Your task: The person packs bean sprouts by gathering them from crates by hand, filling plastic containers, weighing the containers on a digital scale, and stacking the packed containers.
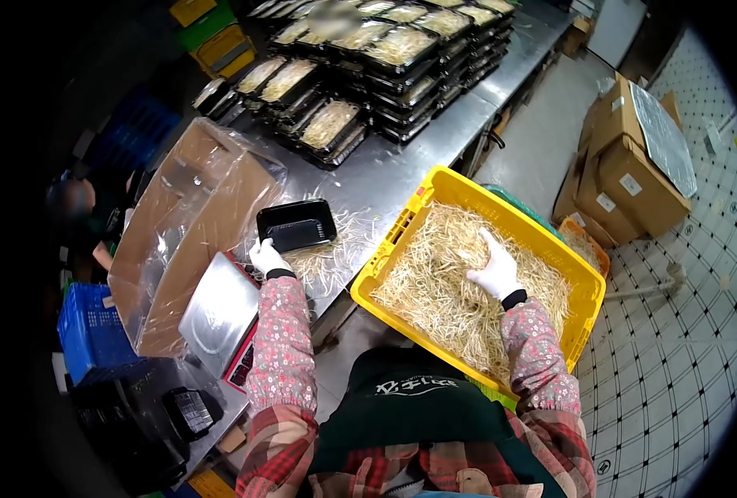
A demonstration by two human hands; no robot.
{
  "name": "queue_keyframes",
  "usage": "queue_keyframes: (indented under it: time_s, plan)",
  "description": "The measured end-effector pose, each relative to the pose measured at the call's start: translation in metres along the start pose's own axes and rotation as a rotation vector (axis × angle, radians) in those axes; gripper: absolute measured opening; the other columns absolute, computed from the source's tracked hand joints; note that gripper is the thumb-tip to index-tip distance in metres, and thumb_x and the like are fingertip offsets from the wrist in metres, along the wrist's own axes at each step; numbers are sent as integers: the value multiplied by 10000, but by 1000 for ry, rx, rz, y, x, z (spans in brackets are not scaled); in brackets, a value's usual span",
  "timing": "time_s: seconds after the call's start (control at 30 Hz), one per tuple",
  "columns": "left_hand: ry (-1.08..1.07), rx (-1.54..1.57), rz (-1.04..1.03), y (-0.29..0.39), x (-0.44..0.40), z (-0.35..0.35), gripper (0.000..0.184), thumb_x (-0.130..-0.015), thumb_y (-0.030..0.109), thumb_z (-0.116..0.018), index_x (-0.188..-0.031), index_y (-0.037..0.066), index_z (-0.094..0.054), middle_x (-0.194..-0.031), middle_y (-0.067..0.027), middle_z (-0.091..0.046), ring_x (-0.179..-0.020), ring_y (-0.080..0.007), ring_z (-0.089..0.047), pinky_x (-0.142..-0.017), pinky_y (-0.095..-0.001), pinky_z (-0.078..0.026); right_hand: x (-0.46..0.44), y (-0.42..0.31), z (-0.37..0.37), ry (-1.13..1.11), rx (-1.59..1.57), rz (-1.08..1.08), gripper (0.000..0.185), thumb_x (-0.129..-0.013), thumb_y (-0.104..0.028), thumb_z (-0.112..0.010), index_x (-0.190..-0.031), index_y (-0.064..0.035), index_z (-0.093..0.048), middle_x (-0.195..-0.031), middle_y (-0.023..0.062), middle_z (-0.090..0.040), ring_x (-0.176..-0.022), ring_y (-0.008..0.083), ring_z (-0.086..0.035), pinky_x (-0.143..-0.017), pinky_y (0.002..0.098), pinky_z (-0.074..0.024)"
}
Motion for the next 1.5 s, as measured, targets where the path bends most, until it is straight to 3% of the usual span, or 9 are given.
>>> queue_keyframes:
  time_s: [0.17, 0.3, 0.53, 0.77, 0.87, 0.97, 1.17, 1.37, 1.5]
  plan:
    - [-219, -51, -301, 97, 63, 6, 436, -860, -27, -610, -1274, -26, -471, -1237, -162, -569, -1149, -252, -549, -1020, -363, -436, -41, -116, 14, -39, 57, 323, 969, -605, -263, -820, -1440, -33, -386, -1194, 224, -621, -1132, 355, -590, -986, 400, -469]
    - [-313, -722, -1025, 179, 120, 23, 621, -910, 172, -597, -1467, 32, -361, -1502, -209, -370, -1410, -378, -307, -1128, -487, -294, -60, -229, -34, -119, 378, 651, 814, -625, -251, -790, -1315, 18, -451, -972, 179, -649, -939, 356, -627, -827, 425, -505]
    - [-367, -705, -686, 166, 76, 131, 573, -943, 194, -523, -1487, 96, -371, -1551, -187, -298, -1408, -409, -278, -1133, -493, -281, -21, -431, -168, -219, 195, 1198, 406, -696, -233, -677, -1019, -7, -580, -897, 170, -640, -881, 337, -616, -783, 437, -489]
    - [-283, -372, -21, 150, -13, 265, 668, -997, 208, -516, -1527, -20, -178, -1514, -235, -345, -1406, -331, -338, -1150, -387, -290, 26, -535, -285, -521, 256, 1408, 664, -670, -257, -741, -1258, -22, -544, -979, 165, -653, -960, 322, -618, -869, 428, -470]
    - [-229, -805, -637, 146, -32, 281, 785, -877, 184, -643, -1524, 14, -233, -1508, -254, -341, -1370, -383, -372, -1133, -441, -312, 40, -515, -343, -450, 304, 1446, 639, -691, -334, -716, -1222, -15, -558, -979, 151, -657, -957, 322, -624, -872, 429, -471]
    - [-407, -1111, -743, 118, -32, 273, 582, -936, 264, -543, -1456, 42, -406, -1471, -163, -450, -1348, -321, -430, -1127, -441, -305, 41, -504, -358, -533, 238, 1404, 543, -711, -350, -706, -1136, -31, -595, -1007, 172, -652, -965, 351, -618, -891, 441, -473]
    - [-304, -1160, -646, 133, -35, 267, 499, -950, 255, -492, -1415, 76, -477, -1443, -125, -496, -1332, -255, -460, -1116, -445, -289, 6, -516, -301, -824, -50, 1339, 871, -706, -402, -780, -1379, 30, -435, -1308, 257, -541, -1233, 394, -506, -1061, 434, -393]
    - [-180, -1142, -647, 126, -31, 258, 504, -923, 246, -492, -1412, 123, -484, -1418, -86, -520, -1330, -257, -443, -1048, -478, -354, 8, -492, -341, -636, 116, 1373, 724, -788, -423, -679, -1338, 5, -482, -1313, 227, -528, -1199, 375, -514, -1059, 439, -385]
    - [-168, -1144, -611, 142, -25, 256, 422, -922, 188, -500, -1327, 88, -562, -1353, -91, -565, -1310, -274, -464, -1057, -442, -365, -20, -503, -332, -963, -94, 1363, 818, -762, -380, -781, -1408, -9, -443, -1353, 220, -526, -1266, 357, -497, -1090, 430, -386]
Point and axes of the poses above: each hand's wrist, its own x-axis away from the middle knuckle, its own z-axis out of the back of the hand, y = z × x, the point moved 2 cm from there along -x, towards the middle knuckle
